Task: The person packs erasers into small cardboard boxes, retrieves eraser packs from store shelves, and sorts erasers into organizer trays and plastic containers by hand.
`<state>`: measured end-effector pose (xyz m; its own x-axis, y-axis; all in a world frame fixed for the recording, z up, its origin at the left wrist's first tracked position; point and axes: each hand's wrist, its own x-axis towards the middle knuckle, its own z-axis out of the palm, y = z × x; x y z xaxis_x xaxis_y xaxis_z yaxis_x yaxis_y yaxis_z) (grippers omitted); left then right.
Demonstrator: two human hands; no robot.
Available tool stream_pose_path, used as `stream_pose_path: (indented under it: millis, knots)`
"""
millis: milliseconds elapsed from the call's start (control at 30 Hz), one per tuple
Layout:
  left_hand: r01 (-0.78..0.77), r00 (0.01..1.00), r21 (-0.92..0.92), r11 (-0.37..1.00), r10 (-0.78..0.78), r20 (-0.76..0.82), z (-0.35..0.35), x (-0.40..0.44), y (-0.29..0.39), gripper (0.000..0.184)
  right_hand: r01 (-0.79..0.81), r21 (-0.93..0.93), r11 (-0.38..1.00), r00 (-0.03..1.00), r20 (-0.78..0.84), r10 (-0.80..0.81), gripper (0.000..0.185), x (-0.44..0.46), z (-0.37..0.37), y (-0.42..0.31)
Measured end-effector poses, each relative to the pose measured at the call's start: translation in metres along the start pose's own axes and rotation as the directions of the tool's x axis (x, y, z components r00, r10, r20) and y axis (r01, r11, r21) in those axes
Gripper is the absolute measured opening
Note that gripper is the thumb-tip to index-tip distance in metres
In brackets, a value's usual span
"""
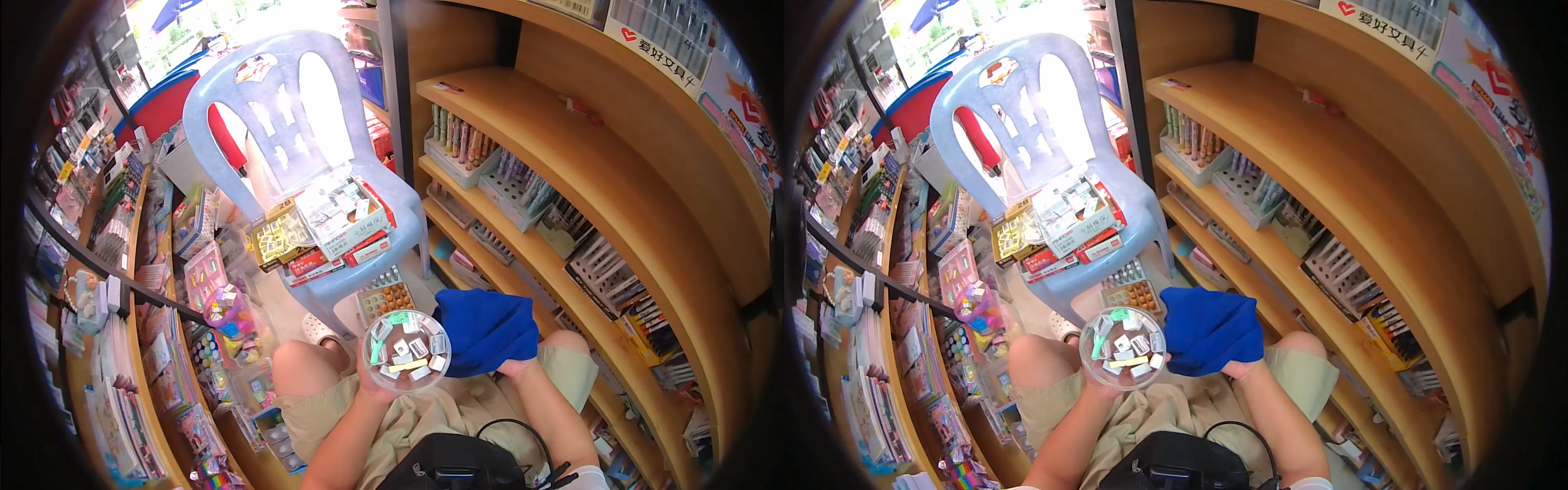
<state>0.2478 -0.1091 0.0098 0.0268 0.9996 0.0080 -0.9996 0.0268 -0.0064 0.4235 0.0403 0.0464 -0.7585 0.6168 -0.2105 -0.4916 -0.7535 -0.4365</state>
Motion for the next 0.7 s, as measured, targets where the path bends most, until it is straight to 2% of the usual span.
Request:
stream_pose_path:
  millis: [33, 133, 167, 200, 267, 367, 433, 467, 533, 567, 600, 633, 667, 700]
  knots:
    - [-0.005, 1.000, -0.020, 1.000, 0.005, -0.022, -0.003, 0.002, 0.003, 0.080, 0.032, -0.128, 0.991, 0.999, -0.013, -0.034, 0.030, 0.007, -0.004, 0.004]
    - [-0.054, 0.989, 0.010, 0.998, 0.055, -0.138, -0.019, 0.003, 0.009, 0.080, 0.117, -0.468, 0.876, 0.989, 0.132, -0.062, 0.028, 0.006, 0.015, -0.004]
    - [-0.059, 0.993, 0.064, 0.996, 0.065, -0.095, -0.031, 0.003, 0.013, 0.079, 0.121, -0.477, 0.871, 0.986, 0.158, -0.051, 0.029, 0.004, 0.022, -0.006]
    - [-0.080, 0.988, 0.065, 0.995, 0.088, -0.130, -0.026, 0.006, 0.013, 0.078, 0.127, -0.485, 0.865, 0.982, 0.185, -0.040, 0.029, 0.002, 0.029, -0.009]
    - [-0.121, 0.970, 0.066, 0.990, 0.132, -0.202, -0.003, 0.011, 0.007, 0.077, 0.066, -0.315, 0.947, 0.990, 0.143, -0.022, 0.031, 0.001, 0.031, -0.009]
    - [-0.142, 0.953, 0.153, 0.978, 0.176, -0.246, 0.007, 0.011, 0.003, 0.076, -0.004, -0.387, 0.922, 0.986, 0.151, 0.068, 0.032, 0.012, -0.012, -0.004]
    - [-0.127, 0.959, 0.143, 0.981, 0.159, -0.234, 0.007, 0.012, 0.005, 0.079, 0.123, -0.509, 0.852, 0.991, 0.111, -0.077, 0.040, 0.009, -0.006, 0.001]
    - [-0.118, 0.969, 0.101, 0.988, 0.136, -0.208, 0.010, 0.011, 0.005, 0.073, 0.181, -0.576, 0.798, 0.984, 0.113, -0.141, 0.040, 0.010, 0.000, 0.000]
    - [-0.105, 0.982, 0.012, 0.994, 0.106, -0.156, 0.016, 0.008, 0.002, 0.062, 0.272, -0.704, 0.656, 0.958, 0.132, -0.255, 0.036, 0.008, 0.030, -0.016]
    - [-0.032, 0.995, 0.071, 0.997, 0.039, -0.090, 0.007, 0.007, 0.005, 0.082, 0.327, -0.791, 0.518, 0.940, 0.215, -0.265, 0.032, 0.002, 0.046, -0.023]
    - [-0.035, 0.992, 0.092, 0.995, 0.046, -0.115, 0.003, 0.005, 0.004, 0.083, 0.383, -0.848, 0.366, 0.916, 0.295, -0.273, 0.028, -0.003, 0.061, -0.030]
    - [-0.033, 0.990, 0.117, 0.993, 0.048, -0.131, 0.001, 0.006, 0.003, 0.083, 0.466, -0.875, 0.135, 0.875, 0.433, -0.215, 0.024, -0.007, 0.076, -0.035]
    - [-0.032, 0.988, 0.141, 0.990, 0.052, -0.144, 0.001, 0.008, 0.002, 0.083, 0.367, -0.929, -0.048, 0.915, 0.370, -0.161, 0.020, -0.010, 0.075, -0.028]
    - [0.001, 0.998, 0.068, 0.998, 0.004, -0.069, 0.003, 0.011, 0.002, 0.083, 0.270, -0.929, -0.252, 0.947, 0.303, -0.105, 0.017, -0.012, 0.075, -0.021]
